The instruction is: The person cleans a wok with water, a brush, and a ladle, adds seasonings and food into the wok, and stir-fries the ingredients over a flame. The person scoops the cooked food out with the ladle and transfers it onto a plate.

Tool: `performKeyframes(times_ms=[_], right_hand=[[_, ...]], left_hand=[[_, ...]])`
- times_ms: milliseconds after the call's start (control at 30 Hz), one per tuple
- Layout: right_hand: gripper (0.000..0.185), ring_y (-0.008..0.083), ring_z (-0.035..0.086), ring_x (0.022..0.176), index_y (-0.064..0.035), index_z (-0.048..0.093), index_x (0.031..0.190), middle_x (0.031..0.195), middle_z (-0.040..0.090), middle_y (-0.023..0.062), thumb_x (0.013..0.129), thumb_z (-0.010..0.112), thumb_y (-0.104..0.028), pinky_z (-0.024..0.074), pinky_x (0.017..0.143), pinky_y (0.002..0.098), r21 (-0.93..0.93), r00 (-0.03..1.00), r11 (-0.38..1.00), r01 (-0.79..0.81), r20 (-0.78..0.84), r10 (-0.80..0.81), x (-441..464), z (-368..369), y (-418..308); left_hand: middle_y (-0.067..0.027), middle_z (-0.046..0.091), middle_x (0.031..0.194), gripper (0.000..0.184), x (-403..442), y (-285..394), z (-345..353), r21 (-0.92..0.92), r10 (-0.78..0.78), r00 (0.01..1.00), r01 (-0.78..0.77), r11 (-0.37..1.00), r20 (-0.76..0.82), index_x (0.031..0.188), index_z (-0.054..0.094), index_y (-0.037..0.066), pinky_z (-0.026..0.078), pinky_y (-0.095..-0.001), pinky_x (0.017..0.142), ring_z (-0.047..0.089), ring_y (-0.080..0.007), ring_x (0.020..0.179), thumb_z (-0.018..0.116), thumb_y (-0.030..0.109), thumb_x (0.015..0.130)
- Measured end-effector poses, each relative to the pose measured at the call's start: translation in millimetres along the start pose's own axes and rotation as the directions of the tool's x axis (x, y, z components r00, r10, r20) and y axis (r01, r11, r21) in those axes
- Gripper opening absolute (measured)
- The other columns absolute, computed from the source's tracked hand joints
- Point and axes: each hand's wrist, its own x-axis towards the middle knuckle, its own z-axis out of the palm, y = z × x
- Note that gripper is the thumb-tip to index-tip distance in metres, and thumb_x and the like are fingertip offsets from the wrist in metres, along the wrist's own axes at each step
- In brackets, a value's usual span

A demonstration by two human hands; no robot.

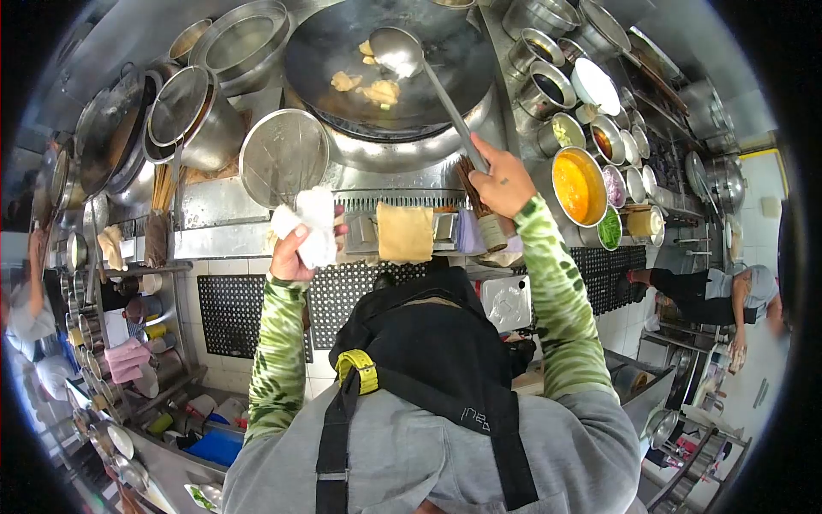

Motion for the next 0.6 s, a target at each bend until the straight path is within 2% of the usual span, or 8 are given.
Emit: performKeyframes(times_ms=[33, 67, 133, 167, 267, 467, 567, 600], right_hand=[[0.064, 0.0375, 0.068, 0.076, 0.0023, 0.043, 0.141, 0.083, 0.065, 0.0289, 0.079, 0.055, -0.012, 0.0520, 0.074, 0.0410, 0.037, 0.999, 0.999, 0.024, -0.038, -0.022, 2.4, 0.8, -3.2], [0.064, 0.0374, 0.068, 0.076, 0.0022, 0.042, 0.141, 0.084, 0.065, 0.0287, 0.079, 0.056, -0.012, 0.0521, 0.075, 0.0411, -0.002, 0.999, 0.999, 0.040, -0.018, -0.040, 0.3, 0.1, -6.8], [0.065, 0.0372, 0.068, 0.077, 0.0020, 0.042, 0.141, 0.085, 0.066, 0.0283, 0.079, 0.056, -0.012, 0.0523, 0.075, 0.0413, -0.080, 0.997, 0.994, 0.081, 0.019, -0.080, -6.1, -4.2, -14.9], [0.065, 0.0393, 0.068, 0.078, 0.0021, 0.042, 0.141, 0.088, 0.066, 0.0292, 0.080, 0.057, -0.012, 0.0520, 0.076, 0.0413, 0.038, 0.996, 0.998, 0.050, 0.074, -0.053, -10.2, -5.3, -10.6], [0.065, 0.0441, 0.066, 0.088, 0.0030, 0.042, 0.140, 0.098, 0.066, 0.0313, 0.080, 0.058, -0.012, 0.0509, 0.081, 0.0413, 0.250, 0.955, 0.947, -0.200, 0.265, 0.132, -23.6, -19.8, -17.8], [0.064, 0.0365, 0.067, 0.086, 0.0010, 0.043, 0.140, 0.095, 0.064, 0.0314, 0.079, 0.059, -0.012, 0.0505, 0.081, 0.0382, -0.050, 0.993, 0.992, 0.113, -0.008, -0.114, 13.7, -12.2, 10.8], [0.065, 0.0276, 0.066, 0.074, -0.0048, 0.045, 0.141, 0.091, 0.065, 0.0291, 0.079, 0.061, -0.014, 0.0502, 0.071, 0.0344, -0.024, 0.982, 0.983, 0.183, -0.030, -0.184, -3.7, -6.6, 2.0], [0.065, 0.0320, 0.064, 0.085, -0.0037, 0.044, 0.141, 0.099, 0.064, 0.0292, 0.079, 0.060, -0.012, 0.0492, 0.079, 0.0361, 0.004, 0.983, 0.983, 0.183, -0.004, -0.183, -14.0, -7.1, -3.3]], left_hand=[[-0.0226, 0.060, 0.117, 0.072, 0.0, -1.8, -3.7, -0.025, -0.039, 0.999, 0.039, 0.999, 0.005, 0.139, 0.039, -0.003, 0.059, -0.0403, 0.078, 0.065, -0.0318, 0.101, 0.061, 0.041, 0.087], [-0.0226, 0.061, 0.116, 0.071, -0.8, -4.6, -5.9, -0.051, -0.078, 0.997, 0.079, 0.996, 0.009, 0.138, 0.041, -0.003, 0.060, -0.0390, 0.074, 0.066, -0.0295, 0.096, 0.060, 0.044, 0.088], [-0.0214, 0.064, 0.109, 0.068, -1.0, -4.7, 0.2, 0.098, -0.136, 0.988, 0.143, 0.985, -0.075, 0.134, 0.045, -0.003, 0.060, -0.0353, 0.063, 0.067, -0.0254, 0.084, 0.059, 0.046, 0.090], [-0.0204, 0.065, 0.104, 0.064, -0.4, -4.9, 12.4, 0.101, -0.105, 0.989, 0.115, 0.988, -0.102, 0.131, 0.047, -0.003, 0.058, -0.0324, 0.055, 0.068, -0.0246, 0.077, 0.057, 0.046, 0.091], [-0.0206, 0.065, 0.105, 0.060, 10.3, -1.8, 24.1, 0.056, -0.128, 0.989, 0.133, 0.990, -0.072, 0.130, 0.049, -0.002, 0.058, -0.0330, 0.056, 0.068, -0.0252, 0.077, 0.055, 0.045, 0.092], [-0.0191, 0.068, 0.099, 0.057, 83.0, 5.2, 69.5, 0.006, -0.182, 0.983, 0.182, 0.983, -0.004, 0.123, 0.055, 0.004, 0.057, -0.0343, 0.056, 0.069, -0.0263, 0.076, 0.046, 0.053, 0.095], [-0.0119, 0.068, 0.095, 0.054, 122.0, 2.4, 83.3, 0.082, -0.158, 0.967, 0.177, 0.981, -0.197, 0.117, 0.057, 0.009, 0.056, -0.0379, 0.057, 0.068, -0.0255, 0.076, 0.044, 0.056, 0.095], [-0.0082, 0.068, 0.092, 0.052, 127.1, 7.0, 96.0, 0.093, -0.129, 0.942, 0.165, 0.982, -0.308, 0.114, 0.058, 0.011, 0.056, -0.0386, 0.056, 0.068, -0.0238, 0.075, 0.043, 0.057, 0.095]])
